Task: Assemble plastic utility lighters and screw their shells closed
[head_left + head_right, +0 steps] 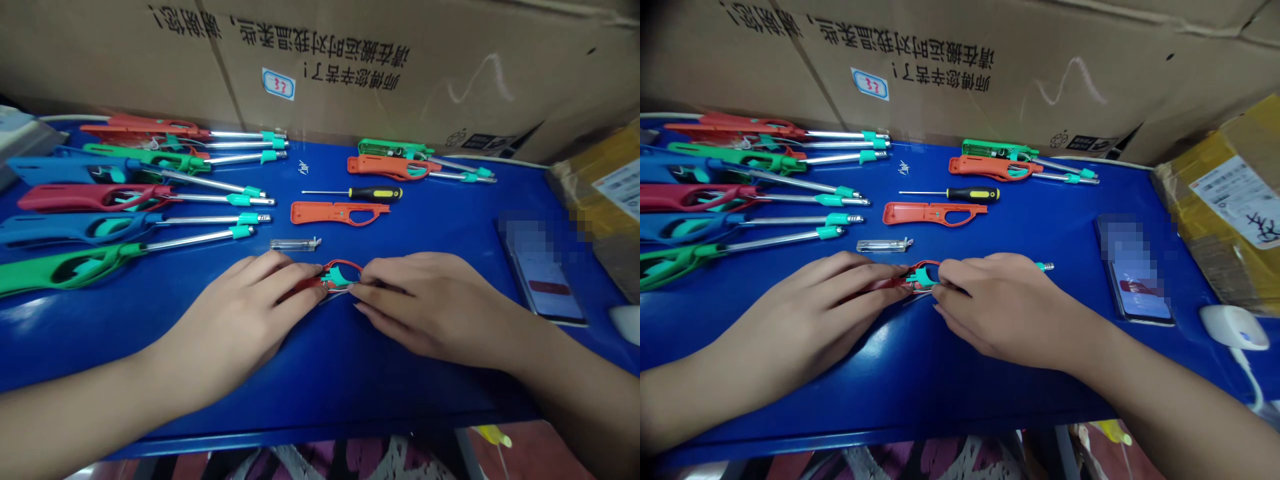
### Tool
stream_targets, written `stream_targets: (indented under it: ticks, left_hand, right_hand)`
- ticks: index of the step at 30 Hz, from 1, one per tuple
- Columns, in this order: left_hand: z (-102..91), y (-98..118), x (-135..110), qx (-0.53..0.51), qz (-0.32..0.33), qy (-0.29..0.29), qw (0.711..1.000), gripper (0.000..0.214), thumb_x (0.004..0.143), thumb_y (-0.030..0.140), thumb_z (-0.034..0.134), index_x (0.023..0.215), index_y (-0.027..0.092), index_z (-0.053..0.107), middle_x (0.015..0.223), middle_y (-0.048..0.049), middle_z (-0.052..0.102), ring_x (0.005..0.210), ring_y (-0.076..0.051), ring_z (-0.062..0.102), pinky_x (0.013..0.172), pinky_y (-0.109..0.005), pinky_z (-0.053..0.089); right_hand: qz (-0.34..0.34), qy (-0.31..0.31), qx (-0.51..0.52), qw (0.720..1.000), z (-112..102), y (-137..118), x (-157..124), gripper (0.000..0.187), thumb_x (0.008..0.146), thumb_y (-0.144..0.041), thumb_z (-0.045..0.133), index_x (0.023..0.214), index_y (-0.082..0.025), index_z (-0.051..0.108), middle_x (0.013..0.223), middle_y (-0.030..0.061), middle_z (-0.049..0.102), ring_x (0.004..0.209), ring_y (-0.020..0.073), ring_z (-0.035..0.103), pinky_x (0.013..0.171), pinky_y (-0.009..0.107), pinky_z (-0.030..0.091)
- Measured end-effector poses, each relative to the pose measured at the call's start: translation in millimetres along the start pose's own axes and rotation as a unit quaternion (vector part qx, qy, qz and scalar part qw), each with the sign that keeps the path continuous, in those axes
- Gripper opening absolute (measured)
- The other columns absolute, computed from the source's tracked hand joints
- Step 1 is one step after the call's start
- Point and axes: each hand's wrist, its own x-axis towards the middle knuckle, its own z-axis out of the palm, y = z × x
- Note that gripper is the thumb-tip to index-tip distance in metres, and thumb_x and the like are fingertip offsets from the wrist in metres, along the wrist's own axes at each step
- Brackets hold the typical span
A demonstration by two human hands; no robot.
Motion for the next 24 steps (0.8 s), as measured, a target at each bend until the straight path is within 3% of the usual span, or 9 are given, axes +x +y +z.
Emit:
stream_targets:
  ticks: [6, 24]
  left_hand:
    - [-0.1, 1.2, -0.6, -0.002, -0.001, -0.002, 1.0, 0.029, 0.102, 0.019, 0.051, 0.128, 0.016, 0.065, 0.127, -0.0083, 0.069, 0.108, -0.029, 0.059, 0.085, -0.044, 0.055]
    - [1.9, -0.1, -2.6, 0.005, -0.01, -0.016, 1.0, 0.035, 0.101, 0.016, 0.052, 0.135, 0.019, 0.06, 0.131, -0.0081, 0.066, 0.108, -0.029, 0.057, 0.086, -0.045, 0.055]
  right_hand:
    - [-0.015, 0.037, -0.011, 0.999, -3.0, -0.3, -0.5, 0.025, 0.103, -0.023, 0.052, 0.106, -0.016, 0.076, 0.095, 0.0045, 0.074, 0.07, 0.0161, 0.065, 0.058, 0.033, 0.038]
    - [-0.01, 0.009, -0.008, 1.0, 0.4, 0.6, 0.2, 0.027, 0.104, -0.026, 0.05, 0.108, -0.016, 0.074, 0.097, 0.0055, 0.073, 0.071, 0.0161, 0.065, 0.059, 0.033, 0.042]
